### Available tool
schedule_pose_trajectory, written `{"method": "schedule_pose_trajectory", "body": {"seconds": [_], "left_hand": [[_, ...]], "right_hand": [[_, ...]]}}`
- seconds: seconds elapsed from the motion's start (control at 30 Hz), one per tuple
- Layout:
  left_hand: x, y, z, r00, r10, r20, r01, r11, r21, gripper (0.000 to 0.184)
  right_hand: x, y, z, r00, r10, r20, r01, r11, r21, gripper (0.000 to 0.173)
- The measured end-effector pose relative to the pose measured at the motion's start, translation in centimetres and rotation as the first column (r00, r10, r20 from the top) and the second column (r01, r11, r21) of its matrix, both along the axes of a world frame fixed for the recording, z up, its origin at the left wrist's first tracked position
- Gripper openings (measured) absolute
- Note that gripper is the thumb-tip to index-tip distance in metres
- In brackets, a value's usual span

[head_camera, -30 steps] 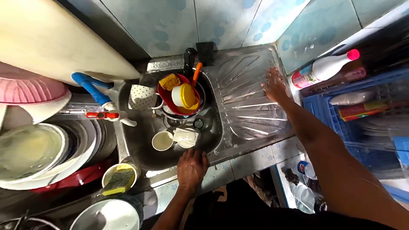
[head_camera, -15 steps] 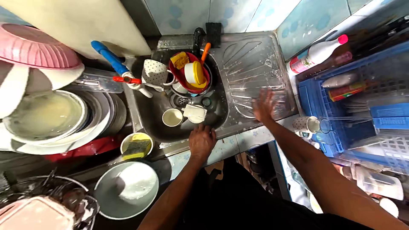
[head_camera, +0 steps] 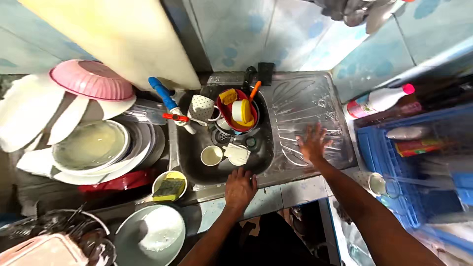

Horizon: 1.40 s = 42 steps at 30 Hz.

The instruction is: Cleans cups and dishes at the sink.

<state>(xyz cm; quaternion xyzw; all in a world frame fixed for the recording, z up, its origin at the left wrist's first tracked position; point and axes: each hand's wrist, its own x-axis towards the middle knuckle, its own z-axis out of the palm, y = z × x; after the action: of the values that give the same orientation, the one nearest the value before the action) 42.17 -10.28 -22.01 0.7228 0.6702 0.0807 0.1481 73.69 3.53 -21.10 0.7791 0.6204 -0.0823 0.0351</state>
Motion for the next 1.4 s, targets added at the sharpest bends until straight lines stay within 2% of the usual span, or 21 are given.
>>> {"method": "schedule_pose_trajectory", "body": {"seconds": [0.13, 0.23, 0.3, 0.4, 0.5, 0.57, 0.7, 0.8, 0.9, 0.97, 1.07, 1.13, 1.2, 1.3, 1.4], "left_hand": [[0.4, 0.3, 0.4, 1.000, 0.010, -0.003, -0.010, 1.000, -0.007, 0.044], [0.5, 0.1, 0.4, 0.999, 0.034, -0.012, -0.035, 0.998, -0.044, 0.044], [0.6, 0.2, 0.7, 0.998, 0.055, -0.016, -0.056, 0.997, -0.061, 0.043], [0.6, 0.3, 1.3, 0.998, 0.056, -0.002, -0.056, 0.992, -0.116, 0.045], [0.4, 0.4, 1.7, 0.999, 0.041, 0.035, -0.034, 0.984, -0.177, 0.047], [0.3, 0.3, 1.9, 0.998, 0.025, 0.056, -0.014, 0.982, -0.189, 0.048], [-0.2, 0.2, 1.9, 0.995, 0.013, 0.097, 0.006, 0.981, -0.194, 0.048], [-0.8, 0.1, 1.7, 0.988, 0.029, 0.151, 0.004, 0.976, -0.216, 0.043], [-1.6, 0.0, 2.0, 0.951, 0.109, 0.289, -0.042, 0.973, -0.228, 0.033], [-2.4, 0.0, 2.5, 0.880, 0.236, 0.411, -0.157, 0.963, -0.218, 0.029], [-3.8, -0.4, 3.5, 0.705, 0.445, 0.553, -0.348, 0.895, -0.278, 0.030], [-4.7, 0.0, 3.0, 0.592, 0.538, 0.600, -0.442, 0.839, -0.316, 0.039], [-5.3, 0.2, 3.0, 0.493, 0.605, 0.626, -0.492, 0.787, -0.373, 0.039], [-5.7, 0.2, 3.1, 0.425, 0.647, 0.633, -0.491, 0.752, -0.439, 0.036], [-5.9, 0.3, 2.9, 0.450, 0.635, 0.628, -0.472, 0.766, -0.436, 0.036]], "right_hand": [[0.6, 11.3, -0.3, 1.000, -0.007, 0.006, 0.007, 0.996, 0.091, 0.092], [-4.4, 18.2, 0.2, 0.998, 0.060, -0.021, -0.058, 0.995, 0.083, 0.092], [-8.7, 20.0, 0.1, 0.993, 0.109, -0.038, -0.104, 0.988, 0.118, 0.093], [-12.8, 17.3, -0.1, 0.978, 0.204, -0.053, -0.196, 0.972, 0.132, 0.087], [-14.1, 11.0, -0.1, 0.946, 0.322, -0.033, -0.319, 0.944, 0.088, 0.090], [-13.2, 6.5, -0.6, 0.913, 0.408, -0.028, -0.406, 0.912, 0.052, 0.084], [-10.1, -1.2, -0.6, 0.824, 0.566, -0.022, -0.565, 0.824, 0.038, 0.057], [-7.5, -6.0, -0.8, 0.761, 0.648, -0.020, -0.646, 0.761, 0.059, 0.057], [-5.7, -9.1, 0.0, 0.772, 0.623, -0.129, -0.626, 0.780, 0.021, 0.059], [-4.8, -10.2, 1.1, 0.771, 0.588, -0.242, -0.600, 0.799, 0.031, 0.057], [-4.9, -10.9, 3.7, 0.775, 0.442, -0.452, -0.472, 0.880, 0.052, 0.042], [-6.5, -10.9, 5.7, 0.797, 0.307, -0.519, -0.364, 0.931, -0.008, 0.043], [-9.1, -10.6, 6.9, 0.790, 0.252, -0.558, -0.335, 0.941, -0.049, 0.050], [-14.0, -9.5, 7.8, 0.774, 0.312, -0.551, -0.412, 0.909, -0.064, 0.065], [-18.9, -8.0, 7.0, 0.756, 0.491, -0.432, -0.534, 0.845, 0.027, 0.077]]}}
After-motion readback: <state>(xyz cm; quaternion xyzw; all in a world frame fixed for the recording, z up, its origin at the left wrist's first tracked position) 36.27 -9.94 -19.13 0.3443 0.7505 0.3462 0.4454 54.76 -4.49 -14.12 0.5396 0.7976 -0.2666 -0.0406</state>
